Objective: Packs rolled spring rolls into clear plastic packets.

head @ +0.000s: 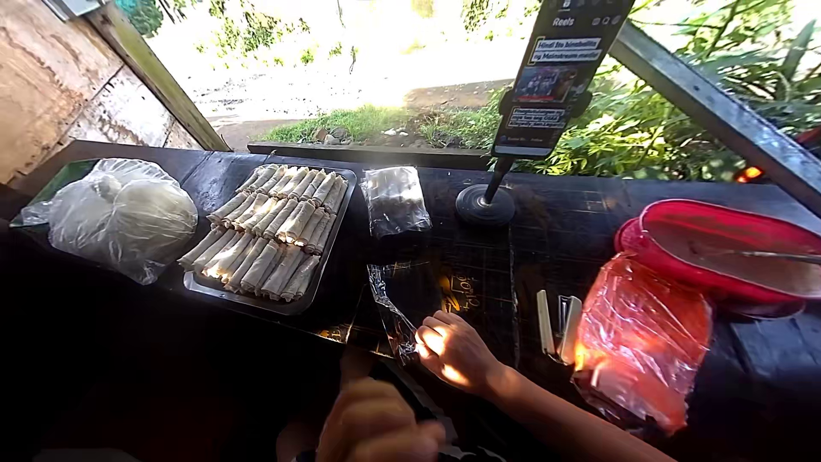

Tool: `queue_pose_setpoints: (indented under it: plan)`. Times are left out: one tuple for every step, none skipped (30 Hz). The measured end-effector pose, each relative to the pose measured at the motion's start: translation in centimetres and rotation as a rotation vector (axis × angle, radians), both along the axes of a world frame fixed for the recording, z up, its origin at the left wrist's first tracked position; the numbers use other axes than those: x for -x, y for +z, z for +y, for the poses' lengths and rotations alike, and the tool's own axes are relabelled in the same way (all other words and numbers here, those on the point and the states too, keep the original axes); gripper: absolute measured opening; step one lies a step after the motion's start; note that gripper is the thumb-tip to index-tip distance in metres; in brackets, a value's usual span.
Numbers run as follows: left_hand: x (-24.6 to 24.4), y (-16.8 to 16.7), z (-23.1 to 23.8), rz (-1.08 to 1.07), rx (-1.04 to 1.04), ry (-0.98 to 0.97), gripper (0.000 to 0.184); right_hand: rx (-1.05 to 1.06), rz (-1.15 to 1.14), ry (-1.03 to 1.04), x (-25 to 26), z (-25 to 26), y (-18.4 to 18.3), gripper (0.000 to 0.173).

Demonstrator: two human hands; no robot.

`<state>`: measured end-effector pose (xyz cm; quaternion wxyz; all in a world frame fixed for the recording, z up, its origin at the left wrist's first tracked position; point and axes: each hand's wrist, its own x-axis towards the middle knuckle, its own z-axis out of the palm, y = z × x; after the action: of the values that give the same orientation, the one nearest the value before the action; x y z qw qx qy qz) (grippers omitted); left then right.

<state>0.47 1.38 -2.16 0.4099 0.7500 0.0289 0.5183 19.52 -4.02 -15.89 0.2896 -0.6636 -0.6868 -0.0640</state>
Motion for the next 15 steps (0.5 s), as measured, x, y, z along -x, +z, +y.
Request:
queue_pose_setpoints:
  plan:
    - [-0.5,-1.9,1.2,0.067,-0.112,0.116,0.005,0.022,0.029,0.001,0.1,0.0,0.4,0.020]
    - [-0.7,-3.6,1.9,0.124,-0.182,0.195,0.008,0.045,0.062,0.004,0.1,0.0,0.9,0.017]
    - [-0.7,-5.1,2.4,0.181,-0.226,0.249,0.011,0.072,0.088,0.004,0.2,-0.1,1.3,0.014]
    - [-0.6,-6.4,2.6,0.216,-0.236,0.269,0.012,0.096,0.102,0.003,0.2,-0.1,1.6,0.012]
    - [-0.4,-7.5,2.8,0.253,-0.231,0.278,0.013,0.098,0.104,0.001,0.2,0.0,1.7,0.012]
    - [-0.2,-8.5,2.9,0.284,-0.218,0.283,0.013,0.084,0.095,0.000,0.3,0.0,1.7,0.013]
    - [-0.2,-9.3,2.9,0.306,-0.225,0.303,0.013,0.075,0.083,-0.001,0.3,0.0,1.8,0.015]
    - [-0.4,-9.8,2.8,0.330,-0.245,0.339,0.014,0.072,0.070,-0.001,0.3,0.0,1.9,0.016]
    - [-0.6,-10.1,2.5,0.364,-0.262,0.378,0.016,0.076,0.065,0.002,0.4,-0.1,2.0,0.018]
    - [-1.0,-10.3,2.2,0.406,-0.282,0.417,0.017,0.072,0.057,-0.001,0.4,-0.1,2.1,0.019]
    - [-1.3,-10.5,2.0,0.456,-0.308,0.453,0.015,0.069,0.053,-0.002,0.5,-0.1,2.3,0.019]
    - [-1.7,-10.7,1.9,0.513,-0.334,0.475,0.017,0.062,0.052,-0.003,0.6,-0.1,2.5,0.018]
    - [-2.0,-11.0,1.8,0.556,-0.351,0.489,0.021,0.065,0.043,-0.004,0.7,-0.1,2.5,0.018]
    - [-2.4,-11.2,1.9,0.573,-0.357,0.501,0.023,0.067,0.032,-0.003,0.8,-0.2,2.5,0.017]
    - [-2.8,-11.5,1.9,0.578,-0.359,0.511,0.020,0.061,0.014,-0.001,0.7,-0.2,2.5,0.017]
